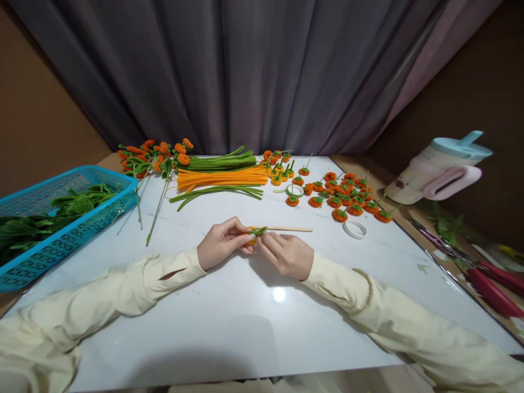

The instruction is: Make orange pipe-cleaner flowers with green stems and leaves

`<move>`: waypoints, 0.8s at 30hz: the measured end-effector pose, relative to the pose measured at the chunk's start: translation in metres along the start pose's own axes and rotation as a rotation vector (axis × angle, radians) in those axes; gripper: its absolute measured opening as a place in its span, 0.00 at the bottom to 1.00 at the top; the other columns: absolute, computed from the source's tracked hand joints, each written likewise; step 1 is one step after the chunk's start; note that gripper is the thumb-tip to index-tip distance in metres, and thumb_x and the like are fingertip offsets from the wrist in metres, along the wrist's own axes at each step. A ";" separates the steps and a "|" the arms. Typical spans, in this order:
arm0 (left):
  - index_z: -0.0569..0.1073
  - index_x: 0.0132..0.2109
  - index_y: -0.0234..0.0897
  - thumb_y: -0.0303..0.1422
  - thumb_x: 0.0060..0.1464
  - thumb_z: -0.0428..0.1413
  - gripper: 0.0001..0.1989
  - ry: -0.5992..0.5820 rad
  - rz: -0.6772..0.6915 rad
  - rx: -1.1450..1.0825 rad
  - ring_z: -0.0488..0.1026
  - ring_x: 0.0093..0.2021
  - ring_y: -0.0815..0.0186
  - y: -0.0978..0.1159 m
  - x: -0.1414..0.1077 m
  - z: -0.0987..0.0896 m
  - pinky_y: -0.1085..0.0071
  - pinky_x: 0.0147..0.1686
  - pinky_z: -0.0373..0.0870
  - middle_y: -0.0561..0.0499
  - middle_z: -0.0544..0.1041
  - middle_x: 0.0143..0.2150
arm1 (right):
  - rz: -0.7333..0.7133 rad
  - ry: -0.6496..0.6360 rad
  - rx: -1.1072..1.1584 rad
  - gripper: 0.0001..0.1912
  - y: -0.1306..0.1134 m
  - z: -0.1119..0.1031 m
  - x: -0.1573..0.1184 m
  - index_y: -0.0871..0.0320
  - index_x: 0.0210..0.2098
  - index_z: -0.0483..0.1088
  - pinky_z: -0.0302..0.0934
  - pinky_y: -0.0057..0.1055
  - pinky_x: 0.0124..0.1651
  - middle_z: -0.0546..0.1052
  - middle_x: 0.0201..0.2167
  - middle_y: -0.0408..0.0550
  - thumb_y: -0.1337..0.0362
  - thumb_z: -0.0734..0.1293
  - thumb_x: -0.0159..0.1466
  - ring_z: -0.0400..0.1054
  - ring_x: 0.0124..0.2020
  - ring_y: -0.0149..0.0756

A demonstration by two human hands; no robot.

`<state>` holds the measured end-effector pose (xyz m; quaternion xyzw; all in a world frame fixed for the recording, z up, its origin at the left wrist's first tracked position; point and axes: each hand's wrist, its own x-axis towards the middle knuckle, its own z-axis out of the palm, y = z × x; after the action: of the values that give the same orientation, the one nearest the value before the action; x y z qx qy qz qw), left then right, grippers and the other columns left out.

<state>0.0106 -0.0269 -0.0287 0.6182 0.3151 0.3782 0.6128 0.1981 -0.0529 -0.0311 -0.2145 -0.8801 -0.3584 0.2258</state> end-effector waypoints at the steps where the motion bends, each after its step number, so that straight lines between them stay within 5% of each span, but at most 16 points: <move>1: 0.65 0.32 0.31 0.37 0.47 0.60 0.14 0.002 -0.006 -0.008 0.75 0.28 0.67 0.000 0.001 0.000 0.71 0.30 0.75 0.50 0.76 0.28 | -0.002 -0.016 -0.012 0.15 -0.002 0.000 0.000 0.70 0.37 0.68 0.52 0.29 0.20 0.71 0.30 0.57 0.74 0.52 0.64 0.64 0.29 0.36; 7: 0.64 0.44 0.31 0.34 0.49 0.59 0.18 0.005 -0.052 -0.042 0.75 0.30 0.68 -0.001 0.004 -0.004 0.72 0.33 0.74 0.51 0.74 0.28 | 0.134 -0.175 -0.031 0.16 -0.013 0.003 0.000 0.72 0.42 0.67 0.56 0.31 0.22 0.73 0.34 0.60 0.73 0.52 0.63 0.66 0.29 0.38; 14: 0.66 0.49 0.30 0.35 0.51 0.57 0.20 -0.093 -0.064 -0.081 0.74 0.37 0.62 -0.001 0.006 -0.010 0.67 0.35 0.74 0.45 0.74 0.39 | 0.597 0.034 0.597 0.11 0.004 0.005 -0.008 0.63 0.44 0.62 0.61 0.26 0.28 0.71 0.35 0.51 0.66 0.59 0.62 0.66 0.29 0.31; 24: 0.67 0.45 0.31 0.33 0.50 0.58 0.16 -0.108 -0.031 -0.038 0.74 0.36 0.65 -0.001 0.007 -0.010 0.67 0.39 0.72 0.45 0.75 0.40 | 0.656 0.077 0.964 0.12 0.004 0.011 -0.004 0.60 0.43 0.64 0.62 0.24 0.27 0.71 0.34 0.49 0.62 0.63 0.61 0.66 0.29 0.29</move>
<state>0.0057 -0.0162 -0.0295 0.6209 0.2837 0.3405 0.6466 0.2005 -0.0433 -0.0385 -0.3354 -0.8226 0.1636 0.4290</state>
